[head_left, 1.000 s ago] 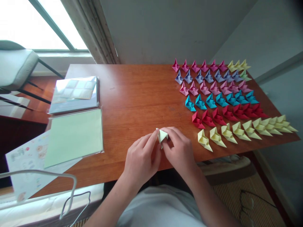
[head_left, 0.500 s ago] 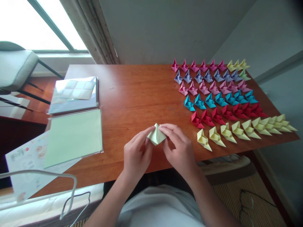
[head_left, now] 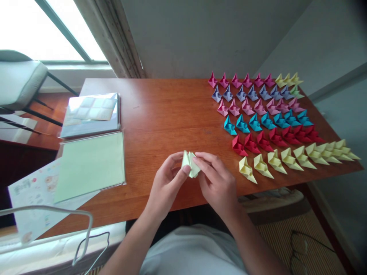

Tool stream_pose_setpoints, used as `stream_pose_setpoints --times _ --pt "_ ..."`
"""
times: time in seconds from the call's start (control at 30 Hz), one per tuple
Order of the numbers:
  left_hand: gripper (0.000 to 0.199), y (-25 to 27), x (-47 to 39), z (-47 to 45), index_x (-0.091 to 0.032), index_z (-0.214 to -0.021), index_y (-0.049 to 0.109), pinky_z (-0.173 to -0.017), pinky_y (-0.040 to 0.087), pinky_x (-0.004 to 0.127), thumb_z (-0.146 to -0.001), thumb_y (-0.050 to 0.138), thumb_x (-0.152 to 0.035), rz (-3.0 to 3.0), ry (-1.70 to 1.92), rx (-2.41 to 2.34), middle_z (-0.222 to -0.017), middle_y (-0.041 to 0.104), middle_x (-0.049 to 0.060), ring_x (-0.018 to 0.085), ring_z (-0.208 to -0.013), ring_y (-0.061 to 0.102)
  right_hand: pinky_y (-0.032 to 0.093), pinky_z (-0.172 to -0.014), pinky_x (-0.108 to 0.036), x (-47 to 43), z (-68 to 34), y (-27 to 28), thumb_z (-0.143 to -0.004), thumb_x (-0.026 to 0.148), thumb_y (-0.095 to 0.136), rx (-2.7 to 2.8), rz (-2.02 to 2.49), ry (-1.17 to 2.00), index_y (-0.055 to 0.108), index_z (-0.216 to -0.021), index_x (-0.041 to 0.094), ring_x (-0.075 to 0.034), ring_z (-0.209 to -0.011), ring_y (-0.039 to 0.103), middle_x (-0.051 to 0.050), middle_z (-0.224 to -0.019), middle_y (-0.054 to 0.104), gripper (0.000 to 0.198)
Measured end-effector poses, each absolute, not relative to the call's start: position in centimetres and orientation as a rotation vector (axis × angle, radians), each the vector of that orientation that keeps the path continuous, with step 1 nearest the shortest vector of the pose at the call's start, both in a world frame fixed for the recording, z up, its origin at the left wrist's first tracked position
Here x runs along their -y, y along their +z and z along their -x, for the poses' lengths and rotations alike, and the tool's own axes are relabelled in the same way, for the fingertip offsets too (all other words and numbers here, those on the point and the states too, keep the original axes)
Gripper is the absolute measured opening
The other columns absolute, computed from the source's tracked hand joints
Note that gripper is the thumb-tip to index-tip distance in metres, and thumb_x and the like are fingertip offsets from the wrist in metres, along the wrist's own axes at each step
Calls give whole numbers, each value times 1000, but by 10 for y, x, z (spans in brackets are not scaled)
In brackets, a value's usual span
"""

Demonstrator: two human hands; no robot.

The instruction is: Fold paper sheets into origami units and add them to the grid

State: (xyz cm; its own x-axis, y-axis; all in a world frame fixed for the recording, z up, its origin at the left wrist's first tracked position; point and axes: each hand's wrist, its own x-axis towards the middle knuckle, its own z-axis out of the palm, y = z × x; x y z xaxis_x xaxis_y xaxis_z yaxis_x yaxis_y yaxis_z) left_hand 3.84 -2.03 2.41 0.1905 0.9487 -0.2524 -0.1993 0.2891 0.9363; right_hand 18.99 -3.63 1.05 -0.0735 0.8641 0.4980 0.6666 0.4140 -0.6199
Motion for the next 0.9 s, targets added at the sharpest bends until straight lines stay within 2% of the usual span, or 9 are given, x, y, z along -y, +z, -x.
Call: stream_pose_setpoints --times 0.17,0.33,0.47,0.6,0.73,0.9 --pt "39 22 19 -39 -17 -116 64 -87 56 28 -82 78 -30 -893 982 -1041 -117 71 9 21 -105 67 56 -100 -39 38 -191 16 -90 1 49 1761 1314 375 65 -127 28 -21 -114 67 -8 -122 68 48" --pt "36 17 18 -36 -17 -110 67 -83 57 28 -79 80 -29 -902 1035 -1066 -105 73 7 19 -96 69 56 -99 -41 40 -196 24 -89 5 48 1670 1263 615 65 -124 25 -22 -113 66 -8 -122 68 44" --pt "35 17 20 -36 -17 -110 66 -83 58 30 -80 79 -29 -943 1024 -1065 -105 73 9 21 -98 70 58 -86 -35 34 -200 25 -95 22 55 1432 1352 884 69 -114 23 -21 -98 69 -7 -110 72 23" --pt "36 16 25 -37 -17 -119 61 -81 58 29 -86 73 -28 -1003 963 -1002 -109 72 11 21 -97 69 57 -75 -28 22 -202 22 -94 35 62 1380 1321 1126 73 -101 21 -19 -91 69 -6 -98 72 19" --pt "34 14 27 -37 -19 -121 60 -78 57 28 -90 69 -28 -1070 946 -999 -102 71 9 18 -91 68 54 -70 -26 19 -201 19 -92 33 65 1344 1296 1138 72 -87 20 -17 -81 66 -3 -87 70 16" --pt "30 15 29 -39 -19 -111 63 -80 58 30 -86 73 -32 -1080 902 -1040 -99 72 7 19 -88 69 54 -68 -26 21 -198 15 -92 34 65 1210 1322 1031 73 -86 21 -16 -79 66 -3 -84 69 17"
